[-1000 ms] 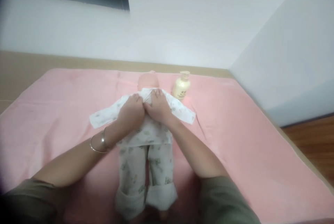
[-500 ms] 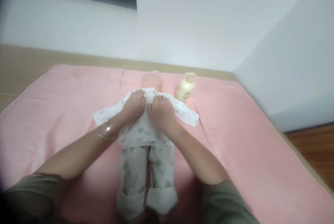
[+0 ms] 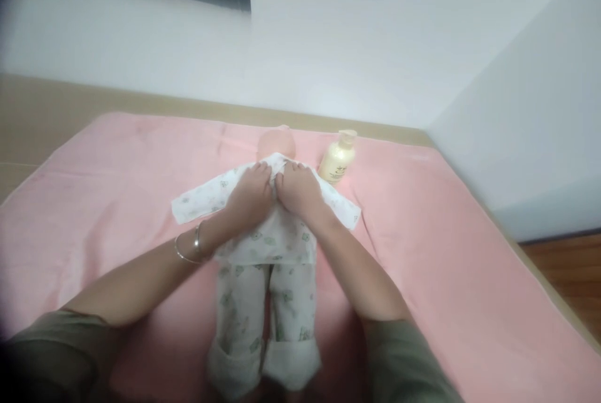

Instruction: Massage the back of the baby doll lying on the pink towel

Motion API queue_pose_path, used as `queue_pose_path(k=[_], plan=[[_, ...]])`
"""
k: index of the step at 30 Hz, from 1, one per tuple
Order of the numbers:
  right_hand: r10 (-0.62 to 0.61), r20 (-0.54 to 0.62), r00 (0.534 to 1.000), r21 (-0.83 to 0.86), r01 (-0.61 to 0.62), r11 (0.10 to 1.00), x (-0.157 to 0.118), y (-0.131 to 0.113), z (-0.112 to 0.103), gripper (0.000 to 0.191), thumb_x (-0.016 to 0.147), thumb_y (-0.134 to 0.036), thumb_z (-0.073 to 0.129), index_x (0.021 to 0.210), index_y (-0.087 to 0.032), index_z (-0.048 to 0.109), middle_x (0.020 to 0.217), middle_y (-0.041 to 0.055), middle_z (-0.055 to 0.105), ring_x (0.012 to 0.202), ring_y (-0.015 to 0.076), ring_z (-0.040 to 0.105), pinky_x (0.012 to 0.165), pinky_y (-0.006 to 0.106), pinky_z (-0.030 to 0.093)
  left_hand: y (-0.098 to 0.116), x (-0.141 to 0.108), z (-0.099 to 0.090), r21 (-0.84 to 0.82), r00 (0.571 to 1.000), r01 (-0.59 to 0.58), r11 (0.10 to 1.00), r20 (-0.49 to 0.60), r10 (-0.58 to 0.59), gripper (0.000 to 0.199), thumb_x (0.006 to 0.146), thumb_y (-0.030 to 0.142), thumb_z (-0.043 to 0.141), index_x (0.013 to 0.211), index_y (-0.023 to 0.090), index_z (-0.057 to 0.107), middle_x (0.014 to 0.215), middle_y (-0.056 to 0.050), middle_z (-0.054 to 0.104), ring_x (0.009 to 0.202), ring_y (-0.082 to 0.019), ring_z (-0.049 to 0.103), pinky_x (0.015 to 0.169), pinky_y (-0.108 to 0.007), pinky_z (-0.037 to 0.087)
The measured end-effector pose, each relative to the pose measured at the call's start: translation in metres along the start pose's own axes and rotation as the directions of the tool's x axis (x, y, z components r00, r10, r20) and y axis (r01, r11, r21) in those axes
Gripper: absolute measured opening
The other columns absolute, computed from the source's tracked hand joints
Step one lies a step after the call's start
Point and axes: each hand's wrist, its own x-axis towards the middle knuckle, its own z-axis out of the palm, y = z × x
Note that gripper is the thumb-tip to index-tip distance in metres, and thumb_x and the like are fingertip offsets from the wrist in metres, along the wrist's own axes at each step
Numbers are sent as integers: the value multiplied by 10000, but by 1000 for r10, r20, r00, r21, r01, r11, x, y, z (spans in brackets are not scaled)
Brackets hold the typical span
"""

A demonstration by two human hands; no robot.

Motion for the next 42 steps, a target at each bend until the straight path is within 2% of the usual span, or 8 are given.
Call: queue_pose_path(k=[8, 12, 17, 21, 26, 31, 37, 42], plan=[[-57, -63, 996, -55, 53, 997, -28, -20, -3, 340, 1002, -160, 358, 1200, -43, 609, 1193, 227, 690, 1143, 312, 614, 1024, 382, 434, -24, 24, 1, -148, 961, 276, 950, 44, -272, 306, 921, 148, 309, 983, 169, 608, 1044, -157, 694, 1031, -306, 627, 980, -473, 514], [29, 7, 1000, 177, -29, 984, -6, 3, -2, 320, 1039, -245, 313, 1064, -167, 623, 1093, 135, 722, 995, 262, 654, 859, 344, 474, -7, 7, 5, -113, 979, 196, 974, -36, -201, 388, 939, 165, 321, 1186, 87, 610, 1262, -208, 666, 1255, -342, 582, 1098, -517, 452], [32, 6, 999, 232, -33, 972, 15, 20, 7, 344, 1042, -237, 273, 1071, -160, 607, 1141, 141, 716, 1035, 259, 640, 900, 351, 461, 12, -10, 8, -120, 987, 114, 986, -103, -126, 496, 973, 204, 313, 1404, 32, 489, 1512, -227, 522, 1467, -360, 416, 1198, -563, 355], [-42, -80, 996, 68, 48, 997, -4, 2, 8, 331, 1026, -202, 306, 1127, -90, 601, 1185, 201, 686, 1131, 295, 599, 1028, 392, 417, -2, 3, 1, -109, 986, 163, 981, -7, -164, 365, 929, 199, 367, 1202, 88, 582, 1317, -210, 643, 1290, -351, 557, 1108, -522, 435], [-34, -35, 999, 48, 36, 998, -30, -17, -12, 291, 1025, -222, 338, 944, -178, 613, 937, 125, 698, 894, 257, 629, 800, 349, 452, -21, 20, -6, -106, 970, 237, 966, 68, -231, 242, 931, 214, 340, 989, 183, 573, 1049, -142, 685, 1011, -298, 628, 940, -458, 498], [37, 41, 998, 123, -42, 992, -15, -3, -15, 319, 1026, -239, 328, 906, -203, 622, 934, 94, 726, 820, 237, 641, 673, 335, 396, -8, 9, -8, -15, 984, 175, 985, 22, -174, 289, 967, 204, 322, 1032, 141, 596, 1077, -188, 679, 1061, -333, 612, 946, -480, 473], [81, -19, 997, 153, -78, 985, 8, 11, 3, 350, 1047, -294, 321, 1101, -149, 635, 1196, 147, 725, 1095, 272, 653, 851, 340, 446, 11, -9, -11, 20, 998, 54, 998, -26, -53, 300, 944, 124, 373, 1140, 97, 599, 1235, -221, 635, 1226, -343, 555, 1062, -480, 432], [60, -16, 998, 50, -59, 997, -5, 1, -1, 351, 1046, -293, 333, 1040, -153, 655, 1093, 145, 744, 1005, 280, 675, 797, 350, 453, 2, 4, -17, -69, 992, 123, 990, 41, -120, 234, 958, 185, 374, 1013, 146, 598, 1081, -177, 683, 1067, -314, 617, 975, -460, 488]])
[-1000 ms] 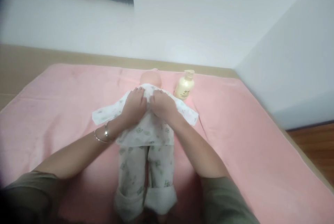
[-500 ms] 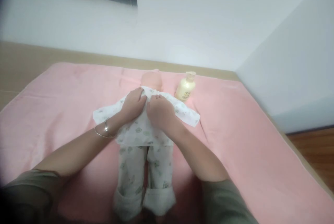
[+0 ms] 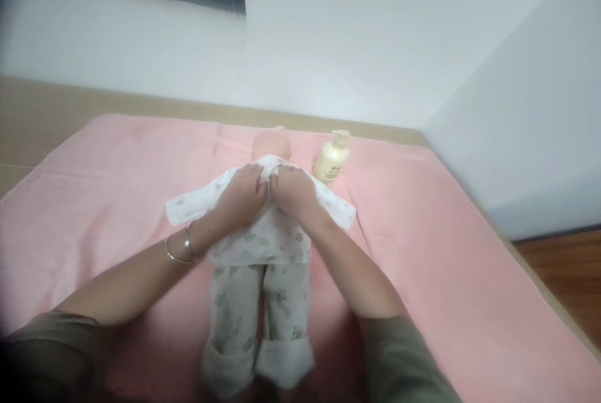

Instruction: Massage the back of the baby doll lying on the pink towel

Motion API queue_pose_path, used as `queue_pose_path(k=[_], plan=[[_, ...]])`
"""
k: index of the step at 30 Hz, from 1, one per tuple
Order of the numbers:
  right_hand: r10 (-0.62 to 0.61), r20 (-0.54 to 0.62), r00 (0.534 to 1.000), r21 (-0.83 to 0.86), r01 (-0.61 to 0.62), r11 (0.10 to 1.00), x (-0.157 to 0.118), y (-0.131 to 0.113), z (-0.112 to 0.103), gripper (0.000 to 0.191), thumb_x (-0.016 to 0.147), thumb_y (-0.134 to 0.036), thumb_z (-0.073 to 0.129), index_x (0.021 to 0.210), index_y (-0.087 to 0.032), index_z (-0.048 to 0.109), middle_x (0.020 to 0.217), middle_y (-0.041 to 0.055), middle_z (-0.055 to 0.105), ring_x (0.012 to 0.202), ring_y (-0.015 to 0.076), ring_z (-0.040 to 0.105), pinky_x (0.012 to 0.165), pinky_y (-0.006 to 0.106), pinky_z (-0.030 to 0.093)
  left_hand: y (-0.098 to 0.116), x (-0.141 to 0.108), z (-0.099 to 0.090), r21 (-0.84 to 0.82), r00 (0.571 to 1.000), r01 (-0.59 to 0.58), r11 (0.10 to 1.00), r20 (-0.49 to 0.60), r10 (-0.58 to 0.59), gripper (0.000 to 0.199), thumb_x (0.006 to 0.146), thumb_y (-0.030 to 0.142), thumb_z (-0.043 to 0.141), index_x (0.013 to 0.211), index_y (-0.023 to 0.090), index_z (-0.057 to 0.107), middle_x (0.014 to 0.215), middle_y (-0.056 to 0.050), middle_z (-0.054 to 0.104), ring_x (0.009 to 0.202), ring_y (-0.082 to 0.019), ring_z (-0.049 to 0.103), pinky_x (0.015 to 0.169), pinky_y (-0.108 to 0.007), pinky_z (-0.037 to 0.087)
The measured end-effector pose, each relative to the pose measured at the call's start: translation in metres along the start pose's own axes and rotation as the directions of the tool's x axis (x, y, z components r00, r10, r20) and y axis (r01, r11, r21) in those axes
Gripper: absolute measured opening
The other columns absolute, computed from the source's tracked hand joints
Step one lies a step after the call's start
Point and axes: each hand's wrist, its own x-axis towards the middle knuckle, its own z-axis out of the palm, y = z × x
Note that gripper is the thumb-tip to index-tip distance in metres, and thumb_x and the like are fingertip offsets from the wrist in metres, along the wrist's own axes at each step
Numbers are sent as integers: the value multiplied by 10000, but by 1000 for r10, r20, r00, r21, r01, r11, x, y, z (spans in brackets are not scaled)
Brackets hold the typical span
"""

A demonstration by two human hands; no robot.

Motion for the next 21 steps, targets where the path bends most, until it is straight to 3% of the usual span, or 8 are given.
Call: queue_pose_path(k=[3, 6, 9, 12, 16, 19, 21], plan=[[-30, -7, 1000, -43, 29, 999, -12, -6, -5, 309, 1020, -254, 371, 919, -177, 652, 965, 131, 735, 904, 271, 675, 726, 349, 437, -10, 14, -3, -37, 990, 125, 991, 73, -122, 210, 948, 250, 401, 998, 161, 584, 1092, -168, 691, 1046, -315, 631, 942, -464, 507], [-28, -5, 1000, -21, 28, 999, -15, -7, -8, 300, 1009, -259, 385, 874, -195, 644, 915, 117, 726, 856, 262, 666, 692, 347, 426, -14, 19, -2, -42, 982, 165, 985, 102, -160, 255, 951, 261, 381, 1049, 148, 587, 1162, -178, 686, 1112, -316, 627, 975, -459, 499], [27, 9, 1000, 73, -28, 997, -7, -2, -6, 318, 1021, -316, 375, 964, -192, 662, 1023, 110, 740, 921, 262, 672, 725, 340, 446, -8, 11, 1, 15, 988, 136, 991, 67, -137, 321, 982, 277, 357, 1127, 116, 594, 1254, -206, 662, 1218, -332, 598, 1056, -474, 459], [81, -8, 997, 97, -80, 992, 6, 5, 3, 365, 1026, -329, 362, 1083, -131, 665, 1167, 157, 723, 1087, 286, 649, 884, 352, 461, 3, -3, 3, 92, 996, 78, 993, 29, -81, 369, 1002, 285, 344, 1179, 80, 595, 1323, -249, 627, 1297, -376, 556, 1082, -521, 432], [39, -27, 999, 58, -37, 998, 15, 11, 14, 403, 1029, -307, 363, 1197, -49, 625, 1286, 216, 672, 1227, 310, 585, 1072, 394, 399, 12, -14, 6, 116, 999, 35, 993, 2, -36, 371, 1001, 268, 359, 1195, 61, 597, 1315, -272, 628, 1302, -398, 552, 1060, -538, 441], [7, -15, 1000, 38, -6, 999, 14, 11, 14, 421, 1044, -340, 359, 1223, -51, 606, 1327, 221, 650, 1233, 311, 578, 1073, 403, 404, 9, -11, 5, 93, 999, 42, 995, -1, -43, 347, 987, 255, 377, 1198, 82, 591, 1301, -250, 639, 1299, -382, 555, 1069, -527, 442], [-6, 12, 1000, 23, 5, 1000, 11, 9, 10, 409, 1052, -342, 341, 1176, -74, 624, 1245, 199, 691, 1146, 299, 617, 1004, 388, 442, 5, -6, 4, 69, 997, 71, 995, 18, -73, 329, 976, 250, 382, 1183, 99, 588, 1273, -233, 655, 1282, -373, 564, 1066, -526, 448]])
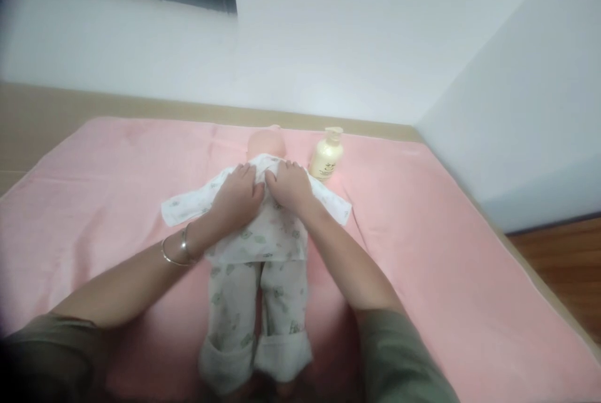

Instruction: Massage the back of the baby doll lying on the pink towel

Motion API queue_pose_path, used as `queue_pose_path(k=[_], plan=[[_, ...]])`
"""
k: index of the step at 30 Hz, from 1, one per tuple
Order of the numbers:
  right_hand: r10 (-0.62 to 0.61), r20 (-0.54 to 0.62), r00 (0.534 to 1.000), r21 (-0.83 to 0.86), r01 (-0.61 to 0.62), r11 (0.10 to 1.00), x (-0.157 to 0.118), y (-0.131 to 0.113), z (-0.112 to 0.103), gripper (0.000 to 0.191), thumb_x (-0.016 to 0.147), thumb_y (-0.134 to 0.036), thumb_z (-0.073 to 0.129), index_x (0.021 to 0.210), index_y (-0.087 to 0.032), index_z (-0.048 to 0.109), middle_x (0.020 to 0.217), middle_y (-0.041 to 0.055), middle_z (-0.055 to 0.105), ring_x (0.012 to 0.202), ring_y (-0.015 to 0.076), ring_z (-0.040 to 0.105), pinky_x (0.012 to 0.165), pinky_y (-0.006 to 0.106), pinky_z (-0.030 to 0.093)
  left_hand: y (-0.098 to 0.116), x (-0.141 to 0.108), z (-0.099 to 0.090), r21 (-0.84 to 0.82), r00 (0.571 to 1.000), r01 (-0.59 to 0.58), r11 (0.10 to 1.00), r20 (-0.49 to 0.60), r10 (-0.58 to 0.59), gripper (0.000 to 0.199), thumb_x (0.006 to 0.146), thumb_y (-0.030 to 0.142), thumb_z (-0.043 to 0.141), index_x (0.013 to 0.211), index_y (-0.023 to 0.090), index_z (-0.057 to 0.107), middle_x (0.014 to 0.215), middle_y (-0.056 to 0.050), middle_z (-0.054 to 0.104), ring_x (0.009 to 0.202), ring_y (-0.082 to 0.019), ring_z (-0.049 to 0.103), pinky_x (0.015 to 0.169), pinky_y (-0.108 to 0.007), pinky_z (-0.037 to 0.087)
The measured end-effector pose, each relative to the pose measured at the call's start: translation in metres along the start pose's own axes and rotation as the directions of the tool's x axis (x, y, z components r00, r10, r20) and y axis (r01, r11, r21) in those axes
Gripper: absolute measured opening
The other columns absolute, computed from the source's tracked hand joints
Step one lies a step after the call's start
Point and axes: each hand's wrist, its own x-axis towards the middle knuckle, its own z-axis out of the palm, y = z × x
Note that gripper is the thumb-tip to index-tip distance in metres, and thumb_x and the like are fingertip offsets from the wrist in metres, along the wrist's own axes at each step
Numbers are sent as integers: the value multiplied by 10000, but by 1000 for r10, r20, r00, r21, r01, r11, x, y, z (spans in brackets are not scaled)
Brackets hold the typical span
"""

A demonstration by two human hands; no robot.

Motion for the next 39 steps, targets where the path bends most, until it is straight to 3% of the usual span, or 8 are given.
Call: queue_pose_path(k=[5, 10, 16, 25, 31, 35, 39], plan=[[-77, -45, 996, -130, 71, 989, -18, -11, -2, 381, 1044, -280, 316, 1038, -108, 656, 1022, 183, 724, 976, 318, 643, 850, 412, 472, -8, 14, -2, -73, 992, 116, 991, 61, -112, 281, 973, 300, 382, 1074, 143, 593, 1136, -197, 694, 1198, -366, 599, 995, -525, 488], [-198, -153, 968, -205, 165, 965, -36, -20, 3, 334, 1013, -184, 326, 938, -149, 649, 929, 171, 690, 880, 290, 621, 819, 393, 467, -9, 15, 1, -74, 995, 102, 992, 12, -102, 237, 960, 290, 378, 1015, 185, 583, 1092, -170, 696, 1173, -353, 600, 984, -514, 477], [-89, -87, 992, -62, 84, 995, -19, -11, -1, 288, 1000, -192, 365, 992, -158, 651, 988, 136, 710, 936, 257, 641, 783, 329, 462, -9, 12, 6, -77, 993, 111, 991, -23, -113, 275, 973, 303, 368, 1063, 172, 592, 1110, -174, 699, 1158, -345, 607, 997, -501, 457], [64, -216, 974, 200, -20, 980, 3, 12, 18, 356, 971, -247, 363, 1067, -192, 702, 1053, 87, 757, 1020, 241, 651, 869, 327, 455, -10, 11, 11, -84, 993, 107, 991, -44, -111, 352, 976, 309, 360, 1170, 144, 603, 1167, -177, 701, 1175, -334, 609, 1049, -500, 440], [67, -192, 979, 247, -18, 969, 8, 14, 19, 354, 966, -236, 363, 1101, -165, 683, 1106, 108, 743, 1077, 254, 631, 931, 345, 449, -11, 14, 9, -64, 991, 128, 990, -27, -130, 420, 956, 343, 400, 1222, 115, 631, 1153, -182, 705, 1121, -338, 629, 1050, -506, 463], [78, -142, 987, 256, -40, 966, 8, 13, 16, 353, 978, -259, 361, 1109, -171, 676, 1140, 115, 740, 1098, 266, 633, 896, 352, 453, -12, 16, 6, -74, 989, 145, 987, 15, -144, 445, 936, 403, 432, 1218, 128, 640, 1159, -170, 700, 1107, -342, 629, 1033, -499, 480], [76, -114, 991, 233, -48, 971, 7, 13, 11, 346, 990, -288, 356, 1094, -185, 670, 1122, 106, 746, 1053, 265, 648, 833, 340, 448, -13, 16, 5, -97, 989, 147, 984, 38, -144, 530, 928, 445, 441, 1315, 115, 591, 1292, -174, 665, 1214, -349, 593, 1107, -502, 440]])
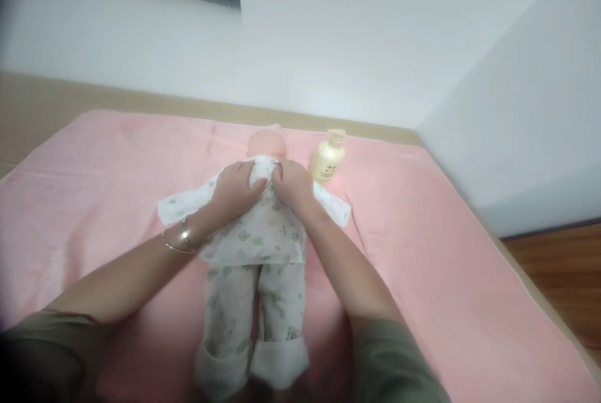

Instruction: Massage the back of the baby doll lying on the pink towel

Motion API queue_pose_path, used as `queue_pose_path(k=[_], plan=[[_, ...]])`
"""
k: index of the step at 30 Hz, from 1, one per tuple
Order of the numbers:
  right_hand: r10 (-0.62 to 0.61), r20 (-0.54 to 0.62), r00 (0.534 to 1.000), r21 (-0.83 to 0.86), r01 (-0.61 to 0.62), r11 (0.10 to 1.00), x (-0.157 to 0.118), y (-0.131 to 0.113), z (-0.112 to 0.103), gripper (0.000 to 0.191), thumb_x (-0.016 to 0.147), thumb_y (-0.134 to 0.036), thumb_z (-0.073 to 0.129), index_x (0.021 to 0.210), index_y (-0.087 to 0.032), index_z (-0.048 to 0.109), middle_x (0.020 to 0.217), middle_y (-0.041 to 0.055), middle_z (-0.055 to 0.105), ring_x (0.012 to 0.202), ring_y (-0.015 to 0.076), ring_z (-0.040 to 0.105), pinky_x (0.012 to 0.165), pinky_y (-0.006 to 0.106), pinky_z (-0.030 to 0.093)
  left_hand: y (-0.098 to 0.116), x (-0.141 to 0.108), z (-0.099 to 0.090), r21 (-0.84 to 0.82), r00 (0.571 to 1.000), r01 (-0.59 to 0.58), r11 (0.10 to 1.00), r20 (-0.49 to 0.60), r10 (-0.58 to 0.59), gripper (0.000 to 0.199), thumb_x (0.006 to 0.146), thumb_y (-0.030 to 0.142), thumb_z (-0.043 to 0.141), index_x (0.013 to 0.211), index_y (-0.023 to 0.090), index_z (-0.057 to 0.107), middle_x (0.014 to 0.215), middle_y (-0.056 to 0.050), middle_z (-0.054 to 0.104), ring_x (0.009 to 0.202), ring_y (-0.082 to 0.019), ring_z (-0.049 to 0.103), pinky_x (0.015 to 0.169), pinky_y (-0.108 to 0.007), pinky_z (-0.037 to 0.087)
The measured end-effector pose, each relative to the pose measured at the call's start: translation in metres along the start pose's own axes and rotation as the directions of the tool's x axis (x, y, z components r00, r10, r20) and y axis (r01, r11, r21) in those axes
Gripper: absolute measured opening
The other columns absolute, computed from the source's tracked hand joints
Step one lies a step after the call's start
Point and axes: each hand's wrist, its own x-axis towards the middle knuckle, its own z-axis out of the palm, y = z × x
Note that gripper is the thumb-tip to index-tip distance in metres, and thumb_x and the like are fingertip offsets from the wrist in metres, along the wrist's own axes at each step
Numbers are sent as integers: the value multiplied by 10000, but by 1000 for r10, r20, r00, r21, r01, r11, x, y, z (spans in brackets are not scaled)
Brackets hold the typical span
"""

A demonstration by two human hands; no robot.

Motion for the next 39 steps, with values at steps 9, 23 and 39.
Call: queue_pose_path(k=[9, 23, 39], plan=[[83, 110, 990, -166, -64, 984, -2, -9, -12, 414, 1020, -332, 302, 1057, -186, 687, 1067, 116, 760, 975, 266, 683, 763, 326, 451, 2, -2, 0, -43, 999, 28, 999, 29, -26, 540, 953, 449, 414, 1373, 141, 557, 1442, -160, 605, 1368, -347, 514, 1231, -616, 264], [3, 42, 999, -276, 8, 961, -14, -18, -8, 378, 1038, -249, 302, 1014, -148, 665, 1003, 128, 736, 925, 254, 659, 764, 331, 434, -10, 11, -1, -105, 994, -58, 993, 90, 68, 583, 952, 441, 412, 1454, 159, 503, 1533, -120, 548, 1431, -301, 483, 1261, -572, 262], [56, 125, 991, -174, -33, 984, -4, -13, -11, 393, 1042, -337, 329, 1130, -108, 636, 1142, 170, 721, 1073, 290, 645, 898, 359, 459, 16, -32, -1, 161, 961, -266, 950, -32, 275, 500, 1004, 273, 345, 1400, 13, 504, 1434, -267, 549, 1365, -386, 488, 1100, -538, 436]])
